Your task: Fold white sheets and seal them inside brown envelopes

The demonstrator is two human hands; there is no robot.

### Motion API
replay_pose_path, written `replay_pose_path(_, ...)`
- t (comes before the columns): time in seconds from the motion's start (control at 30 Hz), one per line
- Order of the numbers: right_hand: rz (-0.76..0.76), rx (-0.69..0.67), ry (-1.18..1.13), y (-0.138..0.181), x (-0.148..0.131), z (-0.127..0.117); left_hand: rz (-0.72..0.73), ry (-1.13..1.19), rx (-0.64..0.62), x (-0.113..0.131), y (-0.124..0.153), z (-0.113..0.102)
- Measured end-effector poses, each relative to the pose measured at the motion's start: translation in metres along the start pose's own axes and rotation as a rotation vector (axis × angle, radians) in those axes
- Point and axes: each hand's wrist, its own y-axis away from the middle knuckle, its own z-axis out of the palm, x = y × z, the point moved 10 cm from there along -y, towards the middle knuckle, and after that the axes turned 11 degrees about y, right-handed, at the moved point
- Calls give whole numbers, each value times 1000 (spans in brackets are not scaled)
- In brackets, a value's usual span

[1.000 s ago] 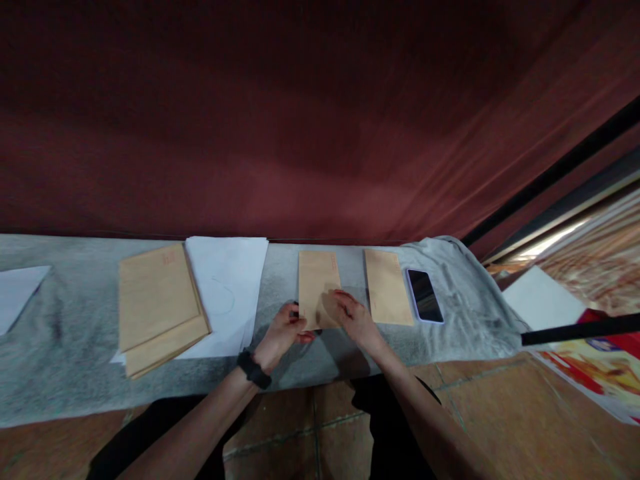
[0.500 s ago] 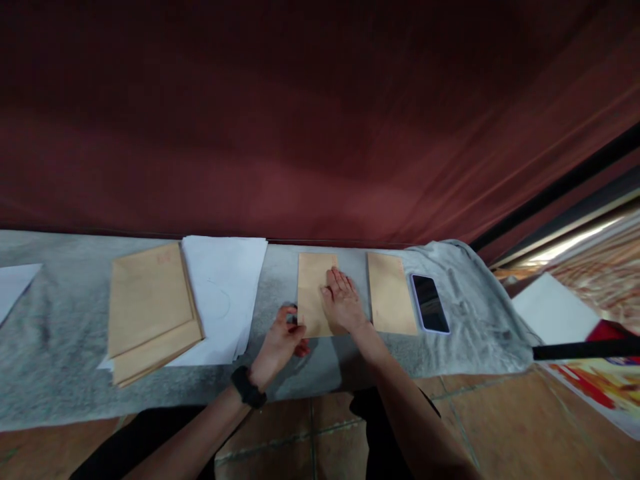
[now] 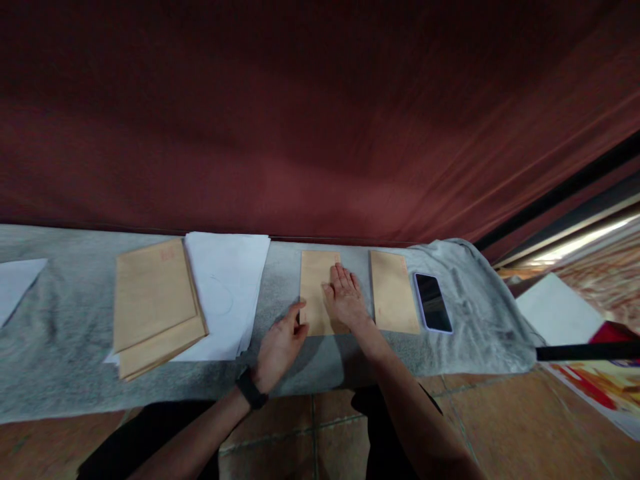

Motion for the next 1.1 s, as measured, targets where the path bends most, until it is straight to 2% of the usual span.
replay_pose_path(0.1, -21, -20, 61, 4, -2, 2, 38, -384, -24, 6, 4, 1)
replay_pose_path(0.17, -32, -27, 83, 7, -2, 2, 98, -515, -18, 11, 7, 3)
replay_pose_path(0.23, -53, -24, 95, 10, -3, 2, 236, -565, -2, 21, 13, 8)
replay_pose_path(0.33, -84, -12, 104, 14, -4, 1, 519, -586, 3, 40, 26, 26)
replay_pose_path(0.43, -96, -15, 108, 15, -4, -1, 753, -597, -69, 49, 42, 53)
replay_pose_path(0.5, -109, -27, 107, 16, -3, -2, 843, -616, -136, 49, 48, 69)
replay_pose_path(0.63, -148, -54, 97, 22, -5, -6, 868, -680, -195, 42, 50, 83)
replay_pose_path(0.83, -198, -108, 92, 31, -13, -8, 853, -705, -182, 41, 50, 83)
replay_pose_path(1.1, -165, -138, 85, 9, -13, -1, 868, -735, -181, 39, 51, 86)
